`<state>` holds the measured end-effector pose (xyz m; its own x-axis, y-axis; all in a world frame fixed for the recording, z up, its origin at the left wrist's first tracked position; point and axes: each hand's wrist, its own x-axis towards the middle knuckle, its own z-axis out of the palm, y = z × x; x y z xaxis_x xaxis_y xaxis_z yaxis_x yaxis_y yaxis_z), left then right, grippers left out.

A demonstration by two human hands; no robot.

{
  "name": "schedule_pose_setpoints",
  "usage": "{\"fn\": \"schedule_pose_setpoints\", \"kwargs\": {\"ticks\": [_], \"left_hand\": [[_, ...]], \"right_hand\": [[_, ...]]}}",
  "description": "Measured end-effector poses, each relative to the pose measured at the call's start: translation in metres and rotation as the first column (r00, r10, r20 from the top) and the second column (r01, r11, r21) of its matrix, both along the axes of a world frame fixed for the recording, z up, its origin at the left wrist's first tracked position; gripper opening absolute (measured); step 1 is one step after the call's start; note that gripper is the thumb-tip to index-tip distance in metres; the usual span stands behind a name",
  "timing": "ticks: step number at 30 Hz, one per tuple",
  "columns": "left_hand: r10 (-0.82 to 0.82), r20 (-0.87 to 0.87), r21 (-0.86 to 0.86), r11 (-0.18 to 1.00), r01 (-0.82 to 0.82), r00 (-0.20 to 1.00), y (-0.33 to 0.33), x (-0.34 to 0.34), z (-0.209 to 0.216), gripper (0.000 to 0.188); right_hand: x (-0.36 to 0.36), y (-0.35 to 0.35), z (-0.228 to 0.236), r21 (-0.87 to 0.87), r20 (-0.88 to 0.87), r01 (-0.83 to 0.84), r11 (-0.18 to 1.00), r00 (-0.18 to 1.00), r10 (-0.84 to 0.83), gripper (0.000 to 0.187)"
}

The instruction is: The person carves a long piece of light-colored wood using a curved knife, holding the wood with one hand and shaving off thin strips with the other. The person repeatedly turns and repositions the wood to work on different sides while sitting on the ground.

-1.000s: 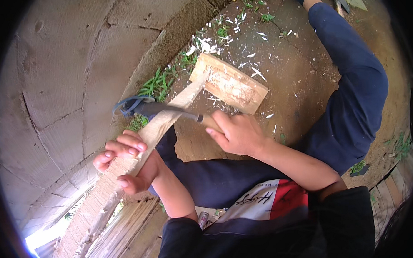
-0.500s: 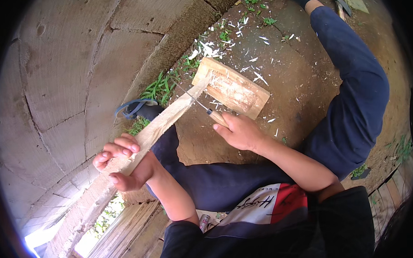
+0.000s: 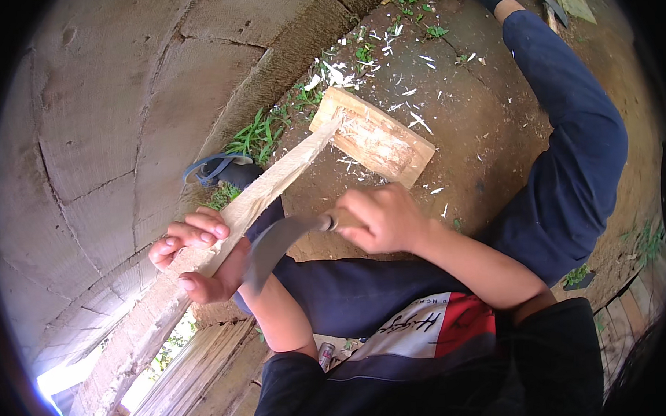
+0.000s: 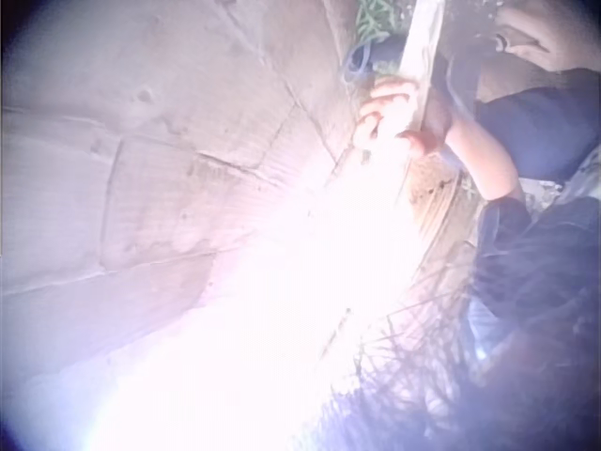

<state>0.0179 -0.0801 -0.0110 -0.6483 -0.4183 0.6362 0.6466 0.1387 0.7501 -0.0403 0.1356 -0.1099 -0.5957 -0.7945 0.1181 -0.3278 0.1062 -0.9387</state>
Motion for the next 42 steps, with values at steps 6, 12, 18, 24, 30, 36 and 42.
{"fn": "schedule_pose_setpoints", "kwargs": {"ticks": [6,12,18,24,30,36,42], "left_hand": [[0.122,0.050,0.032,0.992,-0.124,0.991,-0.004,0.007,0.003,0.032],[0.135,0.051,0.049,0.989,-0.138,0.990,0.000,0.001,0.003,0.030],[0.229,0.053,0.123,0.965,-0.234,0.972,-0.001,-0.002,0.000,0.022],[0.496,0.087,0.072,0.862,-0.502,0.864,-0.004,-0.004,0.002,0.034],[0.641,0.150,0.001,0.761,-0.649,0.753,0.001,-0.005,0.002,0.049],[0.597,0.138,0.045,0.794,-0.607,0.791,0.002,-0.001,0.001,0.050],[0.652,0.145,0.061,0.745,-0.664,0.744,0.000,0.001,0.000,0.051]], "right_hand": [[-0.001,-0.005,0.008,0.262,0.170,0.061,0.963,0.979,-0.108,0.032],[-0.003,-0.005,-0.001,0.361,0.056,0.098,0.927,0.990,-0.127,0.032],[0.001,-0.004,0.026,-0.036,-0.051,0.100,0.994,0.993,-0.102,0.035],[0.005,-0.012,-0.010,0.542,0.196,0.014,0.841,0.970,-0.143,0.035],[-0.002,-0.009,0.004,0.418,0.225,0.064,0.906,0.959,-0.171,0.033],[0.008,-0.011,0.000,0.300,0.141,0.046,0.953,0.986,-0.091,0.033],[0.017,-0.012,0.009,0.307,0.105,0.035,0.951,0.992,-0.071,0.032]]}}
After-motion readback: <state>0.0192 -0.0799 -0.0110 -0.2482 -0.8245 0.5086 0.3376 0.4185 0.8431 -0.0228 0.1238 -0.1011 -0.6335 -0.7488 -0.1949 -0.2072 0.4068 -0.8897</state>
